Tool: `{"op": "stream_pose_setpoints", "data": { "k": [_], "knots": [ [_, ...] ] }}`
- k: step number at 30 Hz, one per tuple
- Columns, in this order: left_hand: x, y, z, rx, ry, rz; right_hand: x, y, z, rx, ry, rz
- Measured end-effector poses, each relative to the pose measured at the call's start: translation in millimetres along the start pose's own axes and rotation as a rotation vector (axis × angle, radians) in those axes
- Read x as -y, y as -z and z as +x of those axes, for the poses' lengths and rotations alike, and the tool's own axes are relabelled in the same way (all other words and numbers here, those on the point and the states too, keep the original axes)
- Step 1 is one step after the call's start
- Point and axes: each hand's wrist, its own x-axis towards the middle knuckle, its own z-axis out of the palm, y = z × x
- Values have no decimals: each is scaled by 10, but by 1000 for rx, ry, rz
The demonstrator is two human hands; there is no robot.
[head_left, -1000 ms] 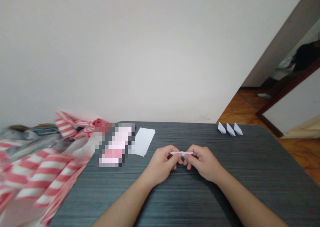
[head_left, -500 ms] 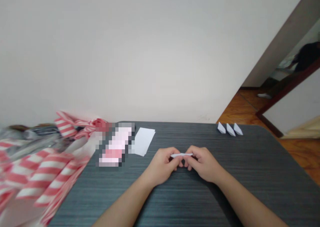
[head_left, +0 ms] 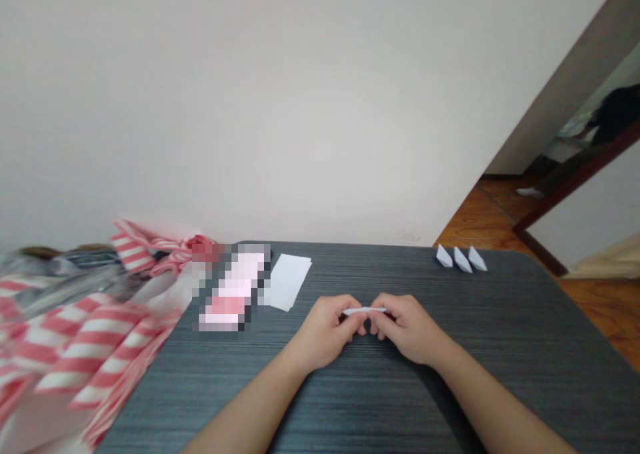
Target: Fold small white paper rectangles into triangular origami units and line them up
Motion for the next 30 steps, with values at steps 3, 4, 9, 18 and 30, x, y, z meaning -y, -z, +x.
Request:
{"op": "stream_pose_setpoints", "data": {
  "k": [3,4,9,18,30],
  "knots": [
    [-10,-3,2,-17,2,-46,12,13,-3,-31,17,-25],
    [-12,-4,3,-24,7,-62,14,17,-3,-42,19,-29],
    [-8,-11,1,-45,32,-54,3,19,-5,-62,2,-26],
    [-35,-3,0,-23,15,29,-36,-25,-12,-62,-38,-6],
    [-46,-2,16,-37,33,-21,-36,-17,-6,-96,-2,-1]
  ]
}}
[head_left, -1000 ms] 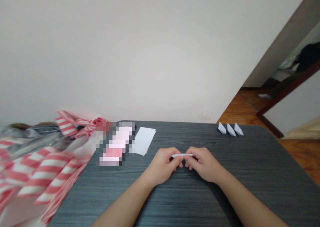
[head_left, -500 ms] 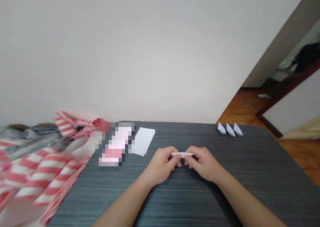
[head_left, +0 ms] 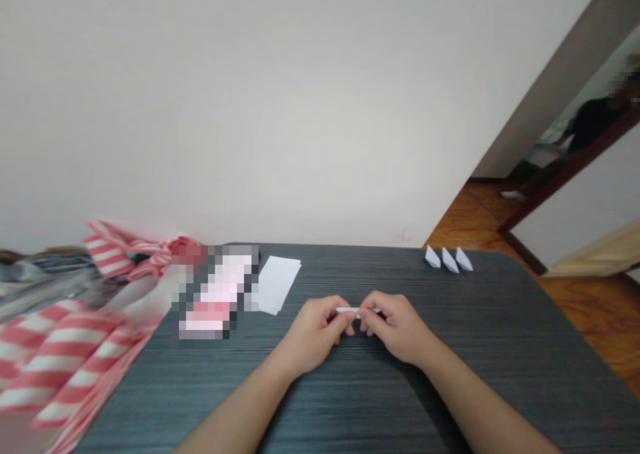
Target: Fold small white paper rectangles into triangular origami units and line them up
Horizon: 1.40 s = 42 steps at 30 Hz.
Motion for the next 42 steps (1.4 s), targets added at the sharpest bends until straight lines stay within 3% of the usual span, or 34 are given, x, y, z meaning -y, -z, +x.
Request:
{"op": "stream_pose_setpoints", "data": {
  "k": [5,13,27,33,42],
  "knots": [
    [7,-12,-1,-17,13,-44,-49,-9,-8,-37,-48,-16],
    [-9,-23,3,-25,44,-69,23,22,-8,12,-61,32],
    [163,-37,22,-84,14,-180,-79,-1,-7,2,-120,93],
    [118,-52,35,-79,-24,-306,-121,15,-16,-5,-60,-22],
    [174,-79,30,-66,-60,-276,-102,35,-11,-35,8,-70]
  ]
}}
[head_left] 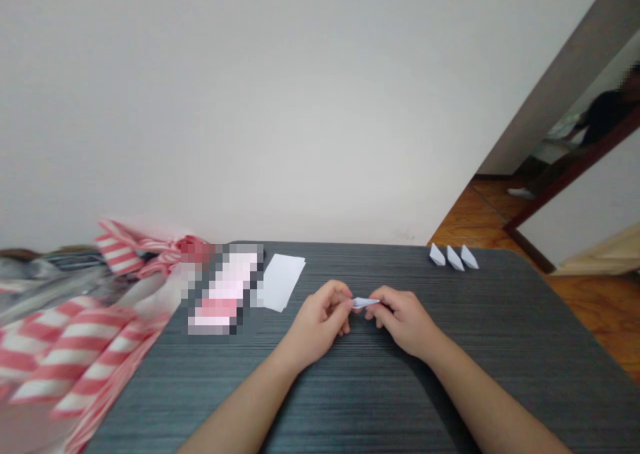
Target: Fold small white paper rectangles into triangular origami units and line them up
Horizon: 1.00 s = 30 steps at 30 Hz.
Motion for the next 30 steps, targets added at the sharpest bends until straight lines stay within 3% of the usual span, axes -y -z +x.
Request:
{"op": "stream_pose_setpoints", "data": {
  "k": [14,18,24,30],
  "knots": [
    [-78,24,-2,79,-165,313,12,-20,5,-2,28,2],
    [-88,25,-11,62,-110,333,52,-26,7,26,39,63],
    [-85,17,-8,67,-29,148,73,-23,7,32,53,86],
    [-95,16,-6,78,-16,186,72,-20,24,20,91,41]
  ]
}}
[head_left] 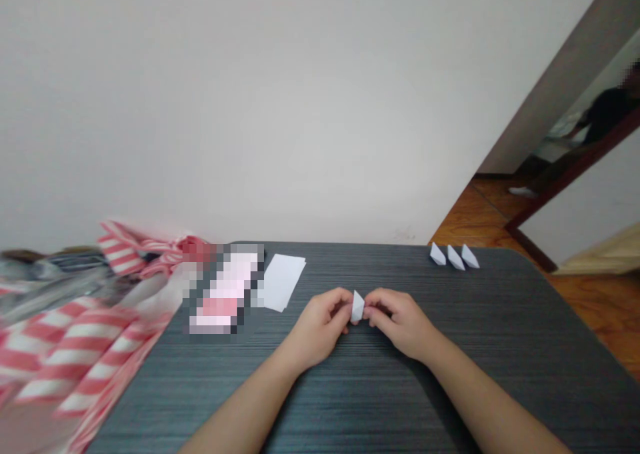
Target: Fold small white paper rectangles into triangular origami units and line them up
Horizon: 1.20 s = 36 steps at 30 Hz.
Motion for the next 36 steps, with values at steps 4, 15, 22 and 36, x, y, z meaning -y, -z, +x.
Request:
{"op": "stream_pose_setpoints", "data": {
  "k": [4,15,22,36],
  "knots": [
    [6,-3,-1,4,-17,62,2,-9,-4,0,11,-38],
    [18,6,9,-19,-22,224,2,-29,-4,-18,-17,-88],
    [-28,10,8,-17,-36,192,1,-47,-11,-5,-11,-91],
    [1,-4,11,-42,7,140,-23,-65,6,-97,168,-98]
  ]
}}
